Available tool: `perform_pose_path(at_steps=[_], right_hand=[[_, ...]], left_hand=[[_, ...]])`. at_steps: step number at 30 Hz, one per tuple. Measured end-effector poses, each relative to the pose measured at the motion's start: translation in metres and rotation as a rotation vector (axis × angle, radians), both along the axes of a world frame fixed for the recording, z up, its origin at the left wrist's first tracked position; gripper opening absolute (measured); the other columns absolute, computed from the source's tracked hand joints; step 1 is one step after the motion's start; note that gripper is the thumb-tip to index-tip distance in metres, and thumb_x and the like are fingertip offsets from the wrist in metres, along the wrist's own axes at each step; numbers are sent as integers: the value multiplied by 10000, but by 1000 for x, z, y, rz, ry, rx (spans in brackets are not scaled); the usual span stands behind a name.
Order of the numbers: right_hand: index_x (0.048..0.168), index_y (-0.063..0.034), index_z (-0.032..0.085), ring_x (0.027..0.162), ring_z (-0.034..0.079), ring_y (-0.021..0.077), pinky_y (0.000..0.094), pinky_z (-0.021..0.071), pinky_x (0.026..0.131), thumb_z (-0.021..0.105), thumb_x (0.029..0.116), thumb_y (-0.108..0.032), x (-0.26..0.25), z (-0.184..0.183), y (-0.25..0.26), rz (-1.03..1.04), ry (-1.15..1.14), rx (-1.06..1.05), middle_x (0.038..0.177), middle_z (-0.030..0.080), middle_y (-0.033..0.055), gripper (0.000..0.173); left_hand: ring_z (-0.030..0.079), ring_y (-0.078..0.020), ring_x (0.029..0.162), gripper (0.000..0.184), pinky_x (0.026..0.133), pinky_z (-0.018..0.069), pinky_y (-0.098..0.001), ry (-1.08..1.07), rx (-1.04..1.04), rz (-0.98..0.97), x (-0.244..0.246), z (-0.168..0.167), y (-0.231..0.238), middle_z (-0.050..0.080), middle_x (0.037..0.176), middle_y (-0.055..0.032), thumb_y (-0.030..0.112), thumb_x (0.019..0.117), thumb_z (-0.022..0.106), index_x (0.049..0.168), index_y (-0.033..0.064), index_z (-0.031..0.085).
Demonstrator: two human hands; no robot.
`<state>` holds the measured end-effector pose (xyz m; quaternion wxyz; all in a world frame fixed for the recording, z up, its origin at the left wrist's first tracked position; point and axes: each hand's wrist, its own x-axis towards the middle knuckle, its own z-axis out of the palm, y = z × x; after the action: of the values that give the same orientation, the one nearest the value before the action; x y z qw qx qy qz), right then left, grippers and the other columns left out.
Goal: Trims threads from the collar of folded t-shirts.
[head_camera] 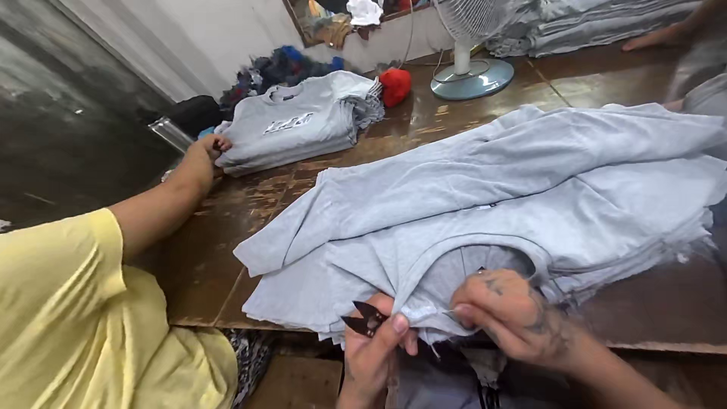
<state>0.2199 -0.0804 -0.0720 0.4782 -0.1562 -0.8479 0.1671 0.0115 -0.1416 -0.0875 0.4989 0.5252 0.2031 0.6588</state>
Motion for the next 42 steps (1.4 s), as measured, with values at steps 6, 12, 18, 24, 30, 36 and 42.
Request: perform_pose_path(at_steps=[6,12,18,24,30,36,42], right_hand=[[995,-47,670,480,522,124,277,425,447,523,1035,-444,-11,13,-3,-53,-149,-37,593,550,11,425],[922,-35,679,613,636,134,262,509,580,477,1068,-202,-11,1,0,-5,5,24,692,663,65,300],[952,-15,627,560,576,90,221,462,519,430,1093,-247,-3,9,-3,0,-53,-116,652,603,53,335],[992,-23,691,487,567,178,338,456,460,570,1007,-343,-16,17,-11,-62,-191,-77,602,593,61,342],[928,-24,676,573,639,142,266,525,553,508,1024,-146,-1,10,-5,3,-131,-58,669,655,62,228],[991,-3,639,593,646,182,317,529,553,464,1048,-121,-1,10,-11,2,-111,-132,700,653,79,219],[1042,11,613,640,646,199,345,536,592,398,1082,-148,6,11,-18,34,-90,-244,749,648,98,271]], left_hand=[[683,-12,652,92,578,574,-175,0,-14,-58,-6,1,3,737,836,44,178,989,664,1048,137,722],[662,16,652,101,580,555,-151,32,13,8,3,1,1,723,820,69,188,989,664,1058,151,728],[662,3,624,57,565,566,-172,-41,-17,4,3,1,2,715,797,64,181,968,685,1008,151,714],[649,5,596,25,546,558,-174,-5,-73,-15,-1,4,-3,704,764,73,186,954,701,969,166,704],[653,6,593,39,546,556,-171,41,-61,-28,-3,3,-3,706,762,83,218,965,691,989,190,705],[567,29,652,167,589,492,-157,822,-50,266,-10,41,-16,625,826,68,125,973,579,1118,42,575],[678,-255,738,364,591,548,-456,1691,237,506,-1,110,-32,691,973,-111,254,965,560,1256,64,667]])
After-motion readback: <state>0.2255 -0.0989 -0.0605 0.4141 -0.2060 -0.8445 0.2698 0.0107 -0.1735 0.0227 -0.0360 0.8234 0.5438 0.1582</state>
